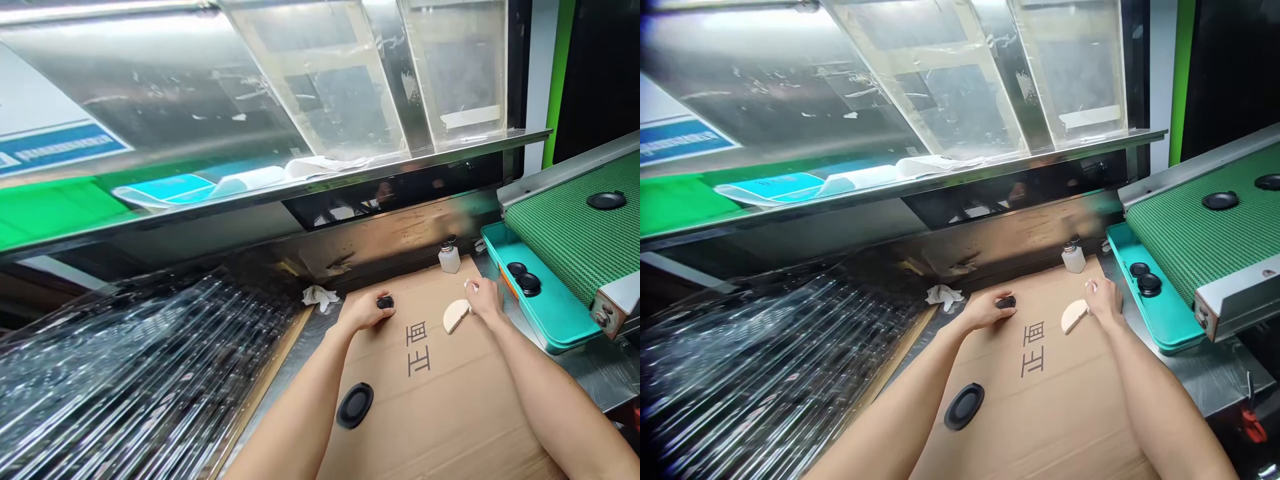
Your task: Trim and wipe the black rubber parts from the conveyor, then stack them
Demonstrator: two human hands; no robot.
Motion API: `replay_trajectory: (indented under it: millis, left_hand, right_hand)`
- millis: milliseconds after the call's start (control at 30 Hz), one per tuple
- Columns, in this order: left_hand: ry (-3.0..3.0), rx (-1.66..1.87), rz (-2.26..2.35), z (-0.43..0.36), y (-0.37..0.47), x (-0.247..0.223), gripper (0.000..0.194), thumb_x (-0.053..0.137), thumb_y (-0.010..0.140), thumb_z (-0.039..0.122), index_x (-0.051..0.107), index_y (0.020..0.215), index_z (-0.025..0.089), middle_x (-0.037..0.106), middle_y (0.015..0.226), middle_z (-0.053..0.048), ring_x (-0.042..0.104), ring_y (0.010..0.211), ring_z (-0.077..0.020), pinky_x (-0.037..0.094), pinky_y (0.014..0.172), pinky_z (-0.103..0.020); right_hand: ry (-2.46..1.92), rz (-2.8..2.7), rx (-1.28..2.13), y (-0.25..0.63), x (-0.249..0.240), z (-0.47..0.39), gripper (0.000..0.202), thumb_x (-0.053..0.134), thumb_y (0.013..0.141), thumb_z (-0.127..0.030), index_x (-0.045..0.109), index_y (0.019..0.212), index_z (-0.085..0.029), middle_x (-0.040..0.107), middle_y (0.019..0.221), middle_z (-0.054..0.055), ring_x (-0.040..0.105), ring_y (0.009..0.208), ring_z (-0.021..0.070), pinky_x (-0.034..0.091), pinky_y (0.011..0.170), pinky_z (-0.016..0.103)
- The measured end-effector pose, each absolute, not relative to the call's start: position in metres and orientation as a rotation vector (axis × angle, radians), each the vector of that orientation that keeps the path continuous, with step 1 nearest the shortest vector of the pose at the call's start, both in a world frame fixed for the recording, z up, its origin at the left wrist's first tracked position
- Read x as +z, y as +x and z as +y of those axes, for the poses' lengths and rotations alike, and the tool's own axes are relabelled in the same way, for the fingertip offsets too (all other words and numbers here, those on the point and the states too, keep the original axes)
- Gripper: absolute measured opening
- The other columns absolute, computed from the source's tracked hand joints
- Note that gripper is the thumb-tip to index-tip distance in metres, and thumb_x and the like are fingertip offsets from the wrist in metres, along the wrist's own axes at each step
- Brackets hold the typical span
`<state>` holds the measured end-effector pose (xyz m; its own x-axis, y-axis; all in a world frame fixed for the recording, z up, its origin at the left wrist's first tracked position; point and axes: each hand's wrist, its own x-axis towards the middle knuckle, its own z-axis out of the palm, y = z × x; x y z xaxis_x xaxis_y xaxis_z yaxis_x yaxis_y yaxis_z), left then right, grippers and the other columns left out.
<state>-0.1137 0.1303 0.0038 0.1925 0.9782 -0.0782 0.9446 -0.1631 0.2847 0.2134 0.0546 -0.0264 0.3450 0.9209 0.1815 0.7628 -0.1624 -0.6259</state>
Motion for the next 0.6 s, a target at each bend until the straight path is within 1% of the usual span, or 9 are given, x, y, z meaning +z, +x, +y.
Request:
replay_trajectory:
  millis: [67, 133, 300, 467, 600]
  left_hand:
    - [2.210, 0.183, 1.822, 0.133, -0.117, 0.005, 0.061, 0.070, 0.073, 0.037, 0.064, 0.128, 0.013, 0.064, 0.135, -0.015, 0.060, 0.125, -0.0292, 0.043, 0.108, -0.035]
    - [2.221, 0.195, 1.814, 0.134, -0.118, 0.006, 0.059, 0.070, 0.072, 0.037, 0.066, 0.126, 0.013, 0.066, 0.132, -0.014, 0.061, 0.123, -0.0300, 0.045, 0.107, -0.035]
    - [2.249, 0.253, 1.754, 0.133, -0.112, 0.005, 0.070, 0.072, 0.068, 0.039, 0.061, 0.132, 0.014, 0.061, 0.140, -0.013, 0.058, 0.128, -0.0295, 0.041, 0.111, -0.035]
    - [2.256, 0.242, 1.716, 0.135, -0.115, 0.008, 0.061, 0.066, 0.069, 0.037, 0.066, 0.127, 0.016, 0.064, 0.136, -0.010, 0.058, 0.127, -0.0264, 0.039, 0.112, -0.032]
    - [2.219, 0.179, 1.771, 0.134, -0.143, 0.014, 0.067, 0.066, 0.064, 0.039, 0.065, 0.126, 0.014, 0.066, 0.132, -0.013, 0.060, 0.124, -0.0293, 0.040, 0.111, -0.036]
  right_hand:
    - [-1.969, -1.468, 0.314, 0.213, -0.026, 0.055, 0.033, 0.046, 0.093, -0.038, 0.075, 0.106, -0.031, 0.074, 0.106, 0.004, 0.067, 0.092, 0.0208, 0.043, 0.072, 0.026]
    - [-1.970, -1.464, 0.312, 0.213, -0.026, 0.055, 0.033, 0.046, 0.093, -0.039, 0.075, 0.106, -0.030, 0.074, 0.106, 0.004, 0.067, 0.092, 0.0206, 0.043, 0.072, 0.025]
    - [-1.986, -1.466, 0.324, 0.213, -0.028, 0.055, 0.034, 0.045, 0.094, -0.041, 0.075, 0.106, -0.031, 0.074, 0.106, 0.003, 0.067, 0.093, 0.0205, 0.044, 0.074, 0.026]
    - [-1.961, -1.463, 0.330, 0.213, -0.027, 0.056, 0.033, 0.047, 0.094, -0.040, 0.074, 0.109, -0.030, 0.074, 0.110, 0.004, 0.067, 0.096, 0.0211, 0.044, 0.075, 0.026]
    - [-1.980, -1.456, 0.358, 0.211, -0.024, 0.054, 0.033, 0.047, 0.095, -0.039, 0.075, 0.111, -0.028, 0.073, 0.111, 0.005, 0.067, 0.097, 0.0203, 0.044, 0.076, 0.025]
